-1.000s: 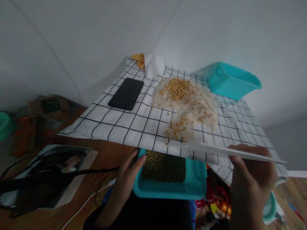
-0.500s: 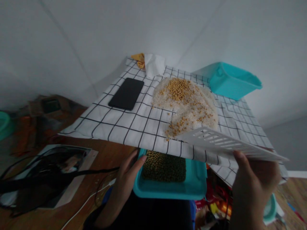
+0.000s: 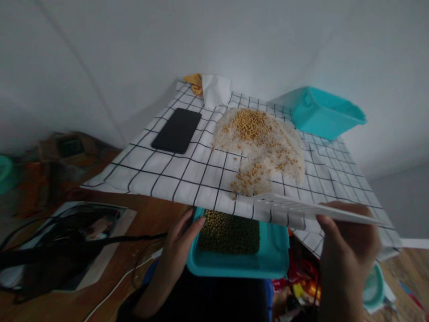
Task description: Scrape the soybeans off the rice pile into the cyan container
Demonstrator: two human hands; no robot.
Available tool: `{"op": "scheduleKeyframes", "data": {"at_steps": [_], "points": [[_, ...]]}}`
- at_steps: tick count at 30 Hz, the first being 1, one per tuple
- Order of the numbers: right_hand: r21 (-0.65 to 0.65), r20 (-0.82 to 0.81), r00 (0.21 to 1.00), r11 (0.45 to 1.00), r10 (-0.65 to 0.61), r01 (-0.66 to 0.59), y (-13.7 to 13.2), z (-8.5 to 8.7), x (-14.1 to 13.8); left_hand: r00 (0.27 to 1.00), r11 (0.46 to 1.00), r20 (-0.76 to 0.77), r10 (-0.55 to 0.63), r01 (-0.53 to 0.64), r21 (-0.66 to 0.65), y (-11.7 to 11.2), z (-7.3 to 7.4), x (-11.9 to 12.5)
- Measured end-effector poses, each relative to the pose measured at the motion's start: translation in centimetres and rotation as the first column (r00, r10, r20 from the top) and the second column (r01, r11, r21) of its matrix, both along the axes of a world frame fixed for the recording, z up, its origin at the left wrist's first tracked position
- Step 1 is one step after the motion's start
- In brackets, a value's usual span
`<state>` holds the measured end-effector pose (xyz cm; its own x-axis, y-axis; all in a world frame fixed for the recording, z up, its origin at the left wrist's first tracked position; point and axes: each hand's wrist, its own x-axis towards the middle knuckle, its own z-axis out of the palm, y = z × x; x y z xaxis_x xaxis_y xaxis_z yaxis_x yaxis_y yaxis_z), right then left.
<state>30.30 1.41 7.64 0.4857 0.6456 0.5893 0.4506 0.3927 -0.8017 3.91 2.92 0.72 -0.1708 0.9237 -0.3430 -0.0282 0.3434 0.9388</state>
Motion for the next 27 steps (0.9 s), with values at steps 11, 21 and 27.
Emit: {"op": "scheduleKeyframes", "data": {"at_steps": [11,21,27], "points": [[-0.023,0.033,0.999,0.999,0.027,-0.027,-0.14,0.19,-0.7,0.999,0.999,0.018,0.038,-0.037,-0.026,-0.23,-0.37,-0.09],[0.033,-0.008,0.995,0.994,-0.103,0.103,0.16,-0.04,-0.24,0.999,0.999,0.046,-0.01,0.008,0.046,-0.09,0.2,0.06],[0.019,-0.01,0.996,0.996,-0.087,0.087,0.05,-0.04,-0.27,0.998,0.998,0.019,0.052,-0.051,-0.039,-0.3,-0.28,-0.11]]}}
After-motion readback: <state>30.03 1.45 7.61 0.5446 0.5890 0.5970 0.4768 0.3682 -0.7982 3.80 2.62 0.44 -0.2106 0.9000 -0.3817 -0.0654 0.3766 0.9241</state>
